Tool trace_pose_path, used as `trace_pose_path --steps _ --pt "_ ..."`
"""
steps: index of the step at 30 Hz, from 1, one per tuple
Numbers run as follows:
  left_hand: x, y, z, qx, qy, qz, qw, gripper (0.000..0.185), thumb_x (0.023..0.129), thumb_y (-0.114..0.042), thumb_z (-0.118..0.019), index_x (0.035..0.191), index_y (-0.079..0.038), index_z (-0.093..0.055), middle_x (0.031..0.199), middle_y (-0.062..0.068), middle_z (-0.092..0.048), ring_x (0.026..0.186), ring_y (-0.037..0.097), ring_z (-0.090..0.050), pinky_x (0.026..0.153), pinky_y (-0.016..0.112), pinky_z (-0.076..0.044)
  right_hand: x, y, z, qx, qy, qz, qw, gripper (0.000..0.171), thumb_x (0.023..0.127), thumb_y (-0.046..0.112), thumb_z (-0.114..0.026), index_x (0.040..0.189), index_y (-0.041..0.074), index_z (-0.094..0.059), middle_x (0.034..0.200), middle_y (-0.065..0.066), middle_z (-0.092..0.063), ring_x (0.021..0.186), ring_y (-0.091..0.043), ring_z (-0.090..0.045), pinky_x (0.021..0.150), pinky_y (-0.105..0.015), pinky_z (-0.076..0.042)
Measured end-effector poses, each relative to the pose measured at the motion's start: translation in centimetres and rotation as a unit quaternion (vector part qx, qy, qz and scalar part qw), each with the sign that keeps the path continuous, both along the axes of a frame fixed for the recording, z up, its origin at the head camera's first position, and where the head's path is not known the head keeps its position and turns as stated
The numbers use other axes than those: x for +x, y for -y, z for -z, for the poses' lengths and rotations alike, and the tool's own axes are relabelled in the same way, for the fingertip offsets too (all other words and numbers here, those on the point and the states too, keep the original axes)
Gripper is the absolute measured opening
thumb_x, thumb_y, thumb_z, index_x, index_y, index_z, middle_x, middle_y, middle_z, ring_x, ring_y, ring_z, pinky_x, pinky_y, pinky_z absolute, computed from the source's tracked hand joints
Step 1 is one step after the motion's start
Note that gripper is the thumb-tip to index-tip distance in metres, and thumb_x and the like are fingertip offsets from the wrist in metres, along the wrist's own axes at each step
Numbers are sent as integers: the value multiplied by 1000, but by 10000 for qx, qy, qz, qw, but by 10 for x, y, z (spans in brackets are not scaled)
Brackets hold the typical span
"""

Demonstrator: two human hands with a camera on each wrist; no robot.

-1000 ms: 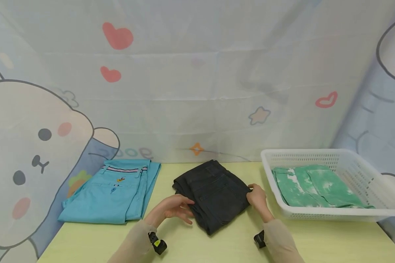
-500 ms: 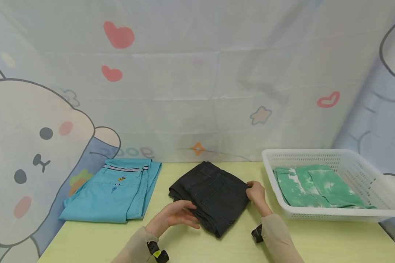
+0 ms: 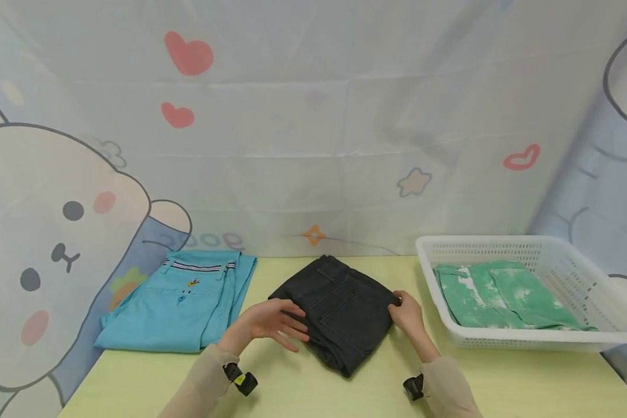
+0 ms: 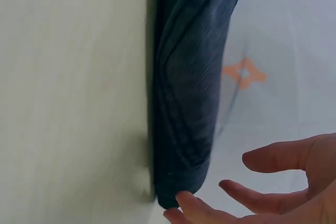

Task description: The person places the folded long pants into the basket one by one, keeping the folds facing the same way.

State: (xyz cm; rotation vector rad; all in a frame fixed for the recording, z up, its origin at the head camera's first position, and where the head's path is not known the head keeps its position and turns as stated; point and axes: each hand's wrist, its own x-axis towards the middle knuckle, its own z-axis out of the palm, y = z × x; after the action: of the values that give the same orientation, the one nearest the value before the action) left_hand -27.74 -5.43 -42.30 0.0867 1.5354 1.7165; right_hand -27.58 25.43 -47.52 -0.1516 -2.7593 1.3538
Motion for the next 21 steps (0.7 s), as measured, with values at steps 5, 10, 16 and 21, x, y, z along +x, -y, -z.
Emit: trace_pose_path --steps 5,10,16,21 --pt "-14 8 -4 -306 -721 -345 9963 50 94 -23 -38 133 7 -32 134 28 -38 117 41 -46 89 51 -44 31 15 -23 -78 300 -214 9993 46 87 6 -45 128 -12 -34 122 -41 -37 102 -47 -48 70 -38 -48" --pt "-28 12 -1 -541 -1373 -1001 9840 46 94 -21 -39 132 5 -36 131 24 -45 112 36 -52 90 44 -46 47 21 -24 -813 609 -469 9937 49 90 6 -41 134 -9 -25 128 -41 -28 107 -47 -46 70 -37 -52" --pt "-36 11 2 -525 -1995 -1778 9622 44 93 -20 -44 129 5 -39 127 27 -47 112 38 -51 89 42 -48 62 29 -22 -1621 859 -647 9809 54 90 3 -41 137 -8 -16 129 -43 -19 110 -53 -42 75 -44 -52" --pt "-33 5 -8 -827 -2394 -2208 9418 41 93 -17 -43 126 9 -42 123 29 -48 112 40 -50 90 45 -46 70 34 -20 -2186 1050 -721 9675 59 89 2 -41 138 -7 -10 129 -47 -12 111 -56 -38 78 -49 -50"
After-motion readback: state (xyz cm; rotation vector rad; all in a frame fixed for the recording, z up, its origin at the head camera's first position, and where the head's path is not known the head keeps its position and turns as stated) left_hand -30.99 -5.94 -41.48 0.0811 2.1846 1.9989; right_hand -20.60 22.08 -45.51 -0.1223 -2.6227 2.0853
